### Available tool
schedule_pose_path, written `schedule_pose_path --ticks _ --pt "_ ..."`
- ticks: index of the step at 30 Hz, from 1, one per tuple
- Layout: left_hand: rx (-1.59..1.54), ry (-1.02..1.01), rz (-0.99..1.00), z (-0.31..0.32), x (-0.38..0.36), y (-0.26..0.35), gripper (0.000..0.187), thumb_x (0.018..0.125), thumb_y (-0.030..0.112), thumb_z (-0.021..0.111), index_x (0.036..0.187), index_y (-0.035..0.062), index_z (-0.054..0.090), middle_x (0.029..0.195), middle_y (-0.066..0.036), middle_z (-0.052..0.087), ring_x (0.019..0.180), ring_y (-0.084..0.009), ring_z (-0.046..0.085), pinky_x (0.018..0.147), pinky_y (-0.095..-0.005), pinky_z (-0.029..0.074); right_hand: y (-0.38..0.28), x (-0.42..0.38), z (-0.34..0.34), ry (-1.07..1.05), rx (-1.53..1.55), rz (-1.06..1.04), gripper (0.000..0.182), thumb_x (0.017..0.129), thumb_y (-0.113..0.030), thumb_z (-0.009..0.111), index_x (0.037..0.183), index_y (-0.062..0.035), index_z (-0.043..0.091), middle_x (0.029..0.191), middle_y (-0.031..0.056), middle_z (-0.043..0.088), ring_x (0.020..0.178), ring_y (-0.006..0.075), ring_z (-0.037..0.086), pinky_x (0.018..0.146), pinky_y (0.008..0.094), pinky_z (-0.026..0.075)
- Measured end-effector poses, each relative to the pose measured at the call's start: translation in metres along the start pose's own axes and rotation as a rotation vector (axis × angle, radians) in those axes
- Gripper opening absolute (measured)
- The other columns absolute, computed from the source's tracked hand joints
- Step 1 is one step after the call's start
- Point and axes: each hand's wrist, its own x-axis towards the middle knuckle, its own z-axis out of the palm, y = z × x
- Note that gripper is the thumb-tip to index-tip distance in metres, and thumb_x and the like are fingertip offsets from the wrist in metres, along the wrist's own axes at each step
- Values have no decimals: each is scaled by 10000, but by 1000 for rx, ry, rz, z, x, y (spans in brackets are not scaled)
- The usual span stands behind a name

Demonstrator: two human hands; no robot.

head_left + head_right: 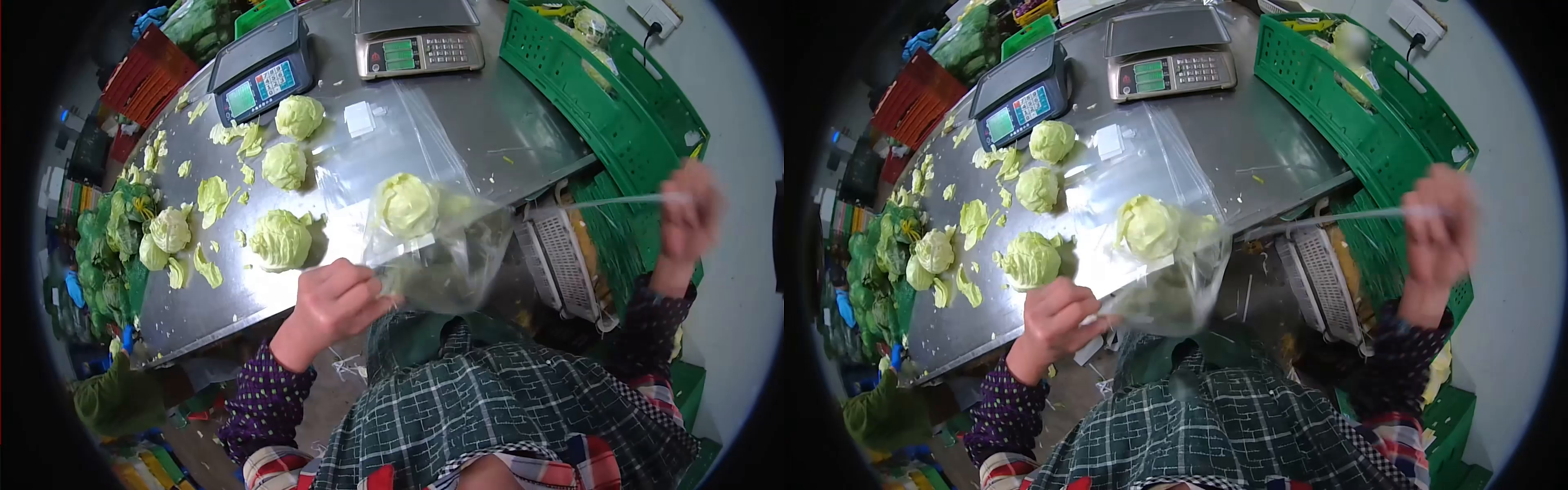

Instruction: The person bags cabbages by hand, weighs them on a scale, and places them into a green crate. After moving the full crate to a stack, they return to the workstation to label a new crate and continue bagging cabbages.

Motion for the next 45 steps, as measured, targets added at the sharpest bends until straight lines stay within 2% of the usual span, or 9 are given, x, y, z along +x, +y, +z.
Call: schedule_pose_path --ticks 2,3,6,11,15,17,25,39,45 --pt "6 -13 5 -7 -14 -6 376 596 227 841 831 49 609 806 -67 599 645 -190 589 513 -295 478 50 55 37 -636 863 -628 176 813 -189 590 714 -44 597 715 81 625 595 219 595 569 362 500" --pt "8 90 -59 -10 -19 -9 482 581 271 854 919 38 602 885 -89 600 711 -205 607 570 -303 502 81 37 143 -878 14 -1223 149 822 -154 559 794 -10 587 775 116 623 660 264 576 646 413 481" --pt "12 138 -186 4 -35 -36 882 544 388 874 1231 -3 481 1207 -174 532 1033 -310 587 841 -377 506 45 -9 119 -1128 603 -1274 179 771 -140 594 872 -2 649 806 221 626 781 357 619 685 410 486" --pt "-158 -183 -350 57 -8 -60 940 660 448 775 1378 12 354 1391 -213 399 1243 -373 434 1003 -428 392 -101 -30 20 -376 1400 -1129 551 726 -114 668 1241 -39 486 1120 170 553 913 325 584 757 367 484" --pt "-599 33 -788 94 -32 -66 358 919 288 530 1074 -25 605 931 -145 676 830 -253 660 789 -366 514 -134 -62 55 -869 1589 -1224 321 821 -111 619 1121 -25 547 961 131 623 892 283 625 778 350 514" --pt "-944 164 -1293 103 -33 -76 377 965 303 458 1038 -36 605 873 -143 679 775 -236 664 743 -360 526 -139 -63 77 -1802 1913 -105 221 896 -99 573 1088 5 540 917 124 634 840 216 644 734 342 538" --pt "-1107 565 -1491 98 -1 -116 343 953 317 504 1027 -17 528 893 -135 617 673 -172 613 535 -280 506 -175 -28 29 -941 1761 -474 280 886 -168 615 1069 19 514 897 107 632 800 154 614 662 284 508" --pt "-918 94 -1713 132 -64 -110 316 877 177 610 639 -28 579 496 -44 507 369 -121 481 348 -253 371 -176 -40 61 -1798 1303 -212 321 899 -312 589 967 1 565 677 21 548 421 39 390 366 221 288" --pt "-845 44 -1741 128 -71 -109 349 850 216 665 614 -15 552 494 -50 504 412 -136 516 376 -291 387 -66 -24 92 -1478 583 -1320 193 893 -184 520 915 -7 592 733 92 586 605 202 538 551 320 427"
